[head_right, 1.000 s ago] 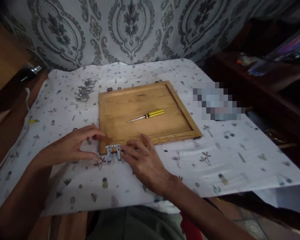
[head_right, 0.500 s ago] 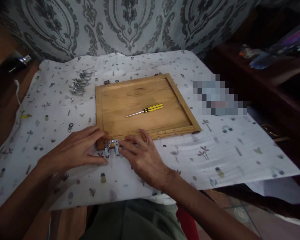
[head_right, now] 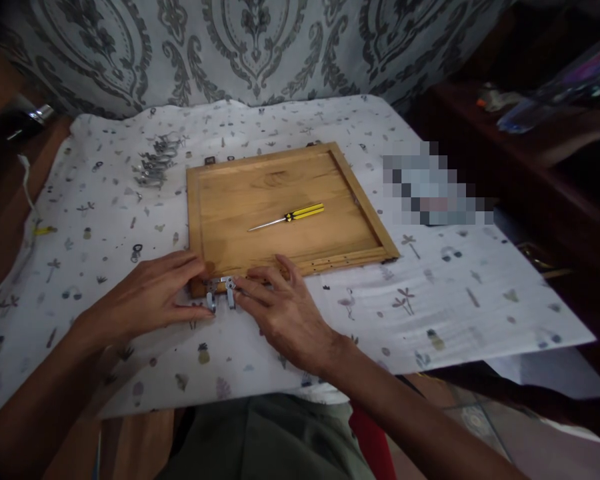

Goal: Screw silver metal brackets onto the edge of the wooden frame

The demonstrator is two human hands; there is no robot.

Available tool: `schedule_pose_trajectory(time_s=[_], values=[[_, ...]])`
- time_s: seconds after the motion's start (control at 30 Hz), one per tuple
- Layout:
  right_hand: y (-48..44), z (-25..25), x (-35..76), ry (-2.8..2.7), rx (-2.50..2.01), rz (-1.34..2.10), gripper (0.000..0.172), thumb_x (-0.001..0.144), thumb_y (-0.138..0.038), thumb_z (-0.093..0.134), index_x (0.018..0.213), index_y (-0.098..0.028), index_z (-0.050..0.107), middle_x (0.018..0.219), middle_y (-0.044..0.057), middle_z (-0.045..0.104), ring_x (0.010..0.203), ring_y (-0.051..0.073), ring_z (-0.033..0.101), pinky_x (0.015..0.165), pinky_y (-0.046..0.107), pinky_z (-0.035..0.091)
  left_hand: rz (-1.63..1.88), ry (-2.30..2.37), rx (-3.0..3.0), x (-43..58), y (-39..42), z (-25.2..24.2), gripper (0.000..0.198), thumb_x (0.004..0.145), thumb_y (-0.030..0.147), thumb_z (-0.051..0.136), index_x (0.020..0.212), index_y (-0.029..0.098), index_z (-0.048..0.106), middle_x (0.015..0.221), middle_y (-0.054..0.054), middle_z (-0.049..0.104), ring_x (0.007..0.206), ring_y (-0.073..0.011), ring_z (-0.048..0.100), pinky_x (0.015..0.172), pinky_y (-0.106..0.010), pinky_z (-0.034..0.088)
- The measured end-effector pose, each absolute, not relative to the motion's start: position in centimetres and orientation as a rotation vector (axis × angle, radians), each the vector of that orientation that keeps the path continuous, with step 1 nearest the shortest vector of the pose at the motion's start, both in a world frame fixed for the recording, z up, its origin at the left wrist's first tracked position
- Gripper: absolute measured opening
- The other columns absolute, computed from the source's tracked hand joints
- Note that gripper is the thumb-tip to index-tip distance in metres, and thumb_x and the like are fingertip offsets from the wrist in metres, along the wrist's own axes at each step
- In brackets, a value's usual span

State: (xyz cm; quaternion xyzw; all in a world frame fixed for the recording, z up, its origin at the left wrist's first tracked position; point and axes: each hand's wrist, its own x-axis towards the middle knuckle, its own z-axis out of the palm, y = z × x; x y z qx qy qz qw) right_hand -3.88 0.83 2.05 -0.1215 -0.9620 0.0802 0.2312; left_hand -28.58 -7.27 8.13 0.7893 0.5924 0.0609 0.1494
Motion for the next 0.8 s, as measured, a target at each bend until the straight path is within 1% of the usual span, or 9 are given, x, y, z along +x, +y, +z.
schedule_pose_trajectory(time_s=[0.2, 0.33, 0.47, 0.67, 0.8], values=[[0.8, 2.1, -3.9, -2.627, -0.313, 0.229, 0.031, 0.085, -0.005, 0.067, 0.112, -0.020, 0.070, 0.127, 0.003, 0.075, 0.115, 0.026, 0.060, 0.116, 0.056, 0.033, 0.082, 1.741, 2.163, -28.1, -7.0, 8.8, 0.038, 0.087, 0.049, 0.075, 0.092, 0.020, 0.051, 0.092, 0.000, 0.061, 0.091, -0.0238, 0.061, 0.072, -0.033, 0.044], [0.9, 2.0, -3.8, -2.644, -0.317, 0.238, 0.034, 0.085, -0.006, 0.066, 0.115, -0.021, 0.069, 0.129, 0.003, 0.074, 0.118, 0.026, 0.059, 0.117, 0.056, 0.031, 0.061, 1.753, 2.122, -27.8, -6.9, 9.3, 0.037, 0.087, 0.048, 0.076, 0.091, 0.020, 0.052, 0.093, -0.001, 0.062, 0.092, -0.0241, 0.062, 0.073, -0.033, 0.044], [0.9, 1.9, -3.8, -2.649, -0.320, 0.210, 0.032, 0.089, -0.008, 0.062, 0.116, -0.024, 0.067, 0.131, 0.001, 0.073, 0.119, 0.024, 0.057, 0.118, 0.054, 0.030, 0.047, 1.752, 2.089, -27.8, -6.9, 9.3, 0.037, 0.087, 0.049, 0.075, 0.093, 0.020, 0.054, 0.094, -0.002, 0.062, 0.094, -0.0247, 0.062, 0.072, -0.032, 0.044], [0.9, 1.9, -3.7, -2.645, -0.311, 0.199, 0.032, 0.089, -0.006, 0.059, 0.116, -0.022, 0.066, 0.131, 0.000, 0.072, 0.120, 0.024, 0.056, 0.120, 0.053, 0.027, 0.104, 1.749, 2.099, -28.3, -7.0, 8.6, 0.040, 0.084, 0.052, 0.077, 0.094, 0.020, 0.055, 0.096, -0.001, 0.063, 0.095, -0.0242, 0.063, 0.075, -0.032, 0.045], [0.9, 2.0, -3.7, -2.665, -0.320, 0.177, 0.035, 0.090, -0.007, 0.056, 0.117, -0.025, 0.066, 0.131, -0.001, 0.072, 0.121, 0.023, 0.056, 0.120, 0.052, 0.028, 0.224, 1.722, 2.045, -28.9, -7.1, 9.4, 0.040, 0.081, 0.053, 0.078, 0.097, 0.021, 0.059, 0.095, 0.000, 0.066, 0.088, -0.0221, 0.065, 0.070, -0.030, 0.046]])
